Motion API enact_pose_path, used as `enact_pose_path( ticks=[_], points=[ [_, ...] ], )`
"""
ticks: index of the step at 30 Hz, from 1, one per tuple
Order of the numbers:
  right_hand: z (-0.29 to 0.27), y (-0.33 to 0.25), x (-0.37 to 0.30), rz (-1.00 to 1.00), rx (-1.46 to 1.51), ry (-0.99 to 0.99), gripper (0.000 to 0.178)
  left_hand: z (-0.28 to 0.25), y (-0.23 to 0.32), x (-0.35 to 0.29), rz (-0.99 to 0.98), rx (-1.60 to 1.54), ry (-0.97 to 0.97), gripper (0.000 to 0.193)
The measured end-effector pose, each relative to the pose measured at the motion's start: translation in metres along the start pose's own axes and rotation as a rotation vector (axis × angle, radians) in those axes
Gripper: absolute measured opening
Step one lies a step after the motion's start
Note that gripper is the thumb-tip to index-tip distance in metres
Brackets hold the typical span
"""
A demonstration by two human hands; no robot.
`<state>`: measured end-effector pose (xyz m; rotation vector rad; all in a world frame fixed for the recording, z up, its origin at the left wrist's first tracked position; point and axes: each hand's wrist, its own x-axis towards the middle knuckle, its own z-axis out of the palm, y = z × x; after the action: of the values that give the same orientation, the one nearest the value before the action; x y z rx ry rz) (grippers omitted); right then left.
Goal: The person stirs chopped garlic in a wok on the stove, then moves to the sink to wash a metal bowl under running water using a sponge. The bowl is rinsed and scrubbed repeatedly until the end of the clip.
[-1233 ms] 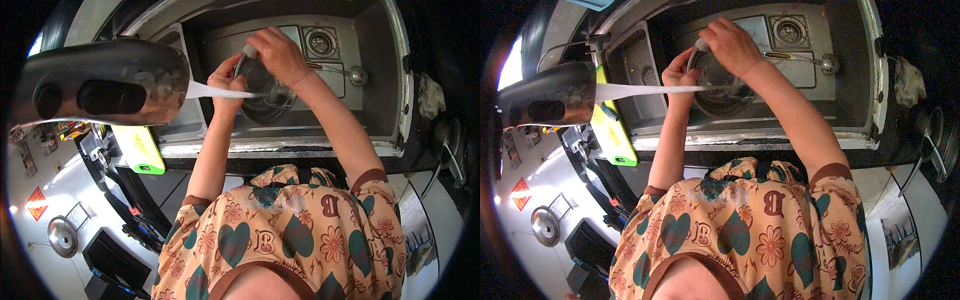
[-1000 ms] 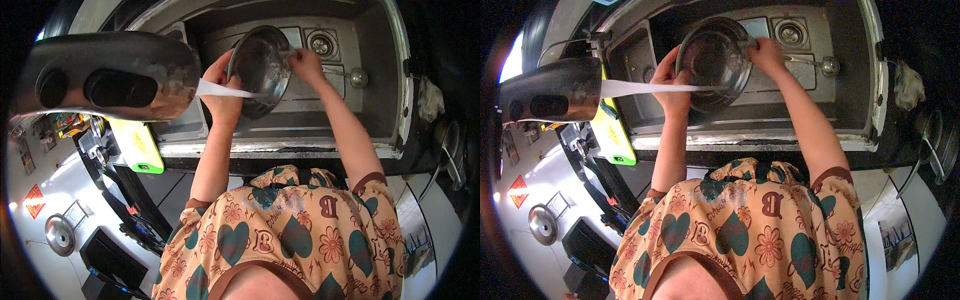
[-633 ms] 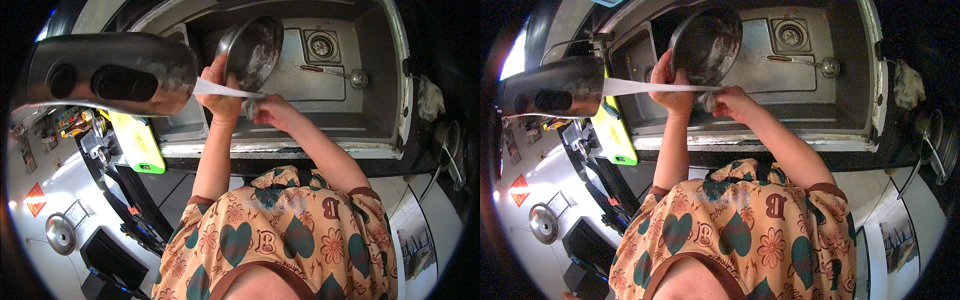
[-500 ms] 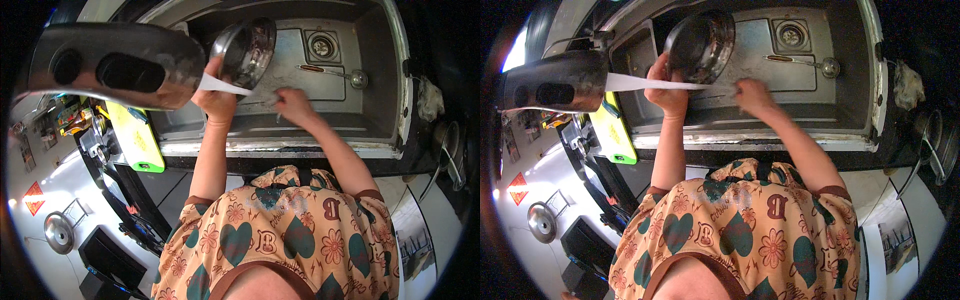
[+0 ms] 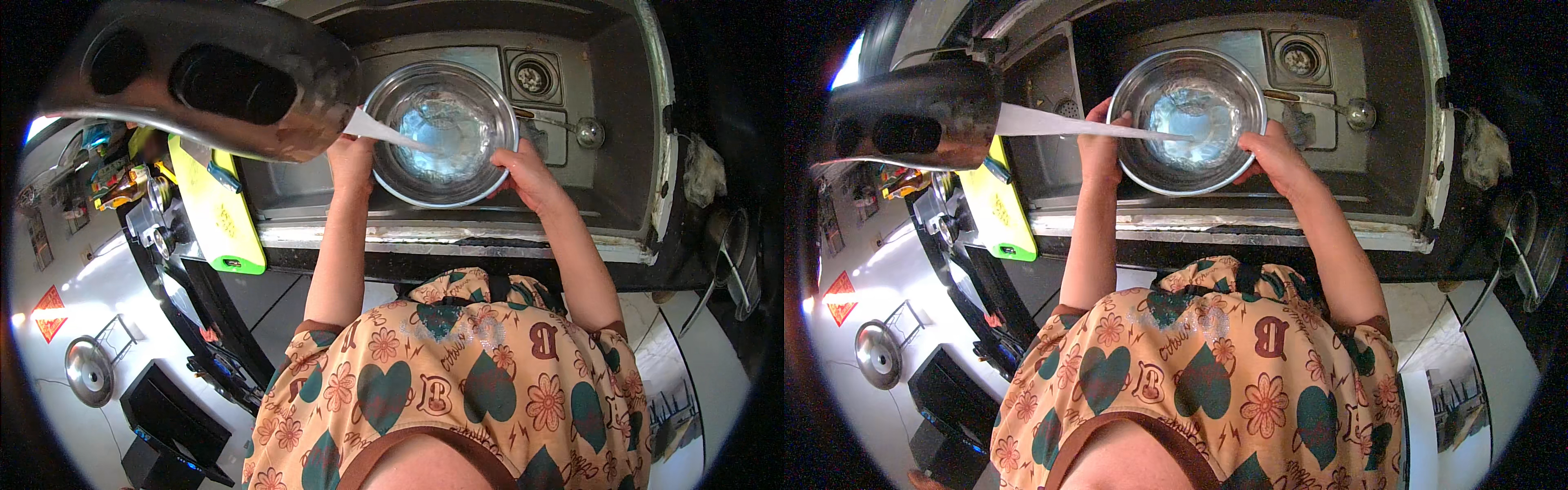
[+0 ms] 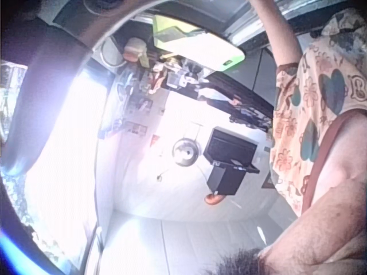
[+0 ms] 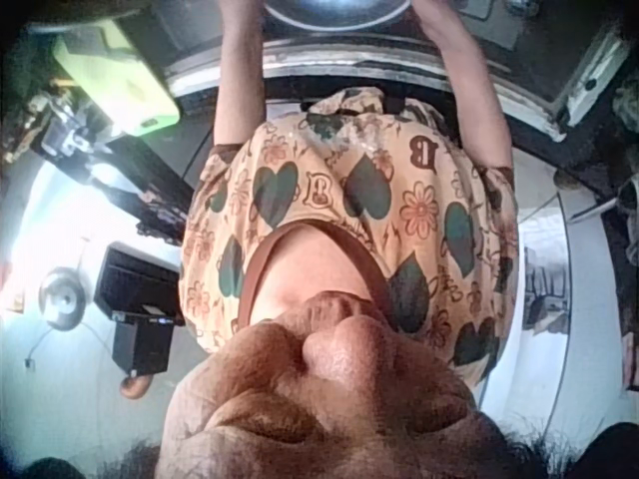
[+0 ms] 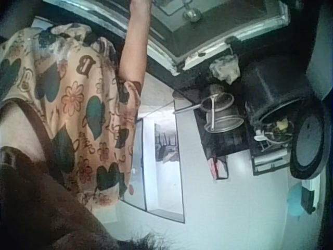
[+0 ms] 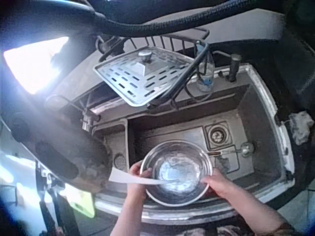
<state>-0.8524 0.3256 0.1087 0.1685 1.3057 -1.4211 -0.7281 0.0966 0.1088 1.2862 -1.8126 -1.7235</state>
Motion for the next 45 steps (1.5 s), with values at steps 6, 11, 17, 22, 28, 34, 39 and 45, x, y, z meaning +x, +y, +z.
enact_pose_path(
  ticks=[6,11,17,22,28,34,39,45],
  points=[
    [-0.002,-0.011,-0.012,-0.132,-0.253,0.193,0.035,0.018,0.031,-0.022,0.712,0.821,0.069,0.036],
    [0.006,-0.007,-0.014,-0.619,-0.99,0.515,0.045,0.036,0.022,-0.033,0.094,0.207,-0.395,0.03],
    [0.012,0.012,-0.007,-0.926,-1.578,0.553,0.062,0.063,0.027,-0.04,-0.473,-0.629,-0.317,0.029],
    [0.02,0.006,-0.024,-0.901,-1.482,0.335,0.075,0.056,0.034,-0.046,-0.463,-0.438,-0.204,0.017],
    [0.054,0.007,-0.001,-1.011,-1.329,0.355,0.07,0.067,0.008,-0.044,-0.33,-0.38,-0.128,0.021],
    [0.079,-0.013,0.059,-0.95,-1.153,0.388,0.049,0.063,0.004,-0.04,-0.164,-0.258,0.025,0.028],
    [0.07,-0.034,0.096,-0.567,-1.014,0.297,0.053,0.054,0.004,-0.037,-0.039,-0.026,0.118,0.039],
    [0.021,-0.012,0.135,-0.302,-0.594,-0.001,0.083,0.041,-0.003,-0.033,-0.288,-0.227,0.17,0.034]
  ],
)
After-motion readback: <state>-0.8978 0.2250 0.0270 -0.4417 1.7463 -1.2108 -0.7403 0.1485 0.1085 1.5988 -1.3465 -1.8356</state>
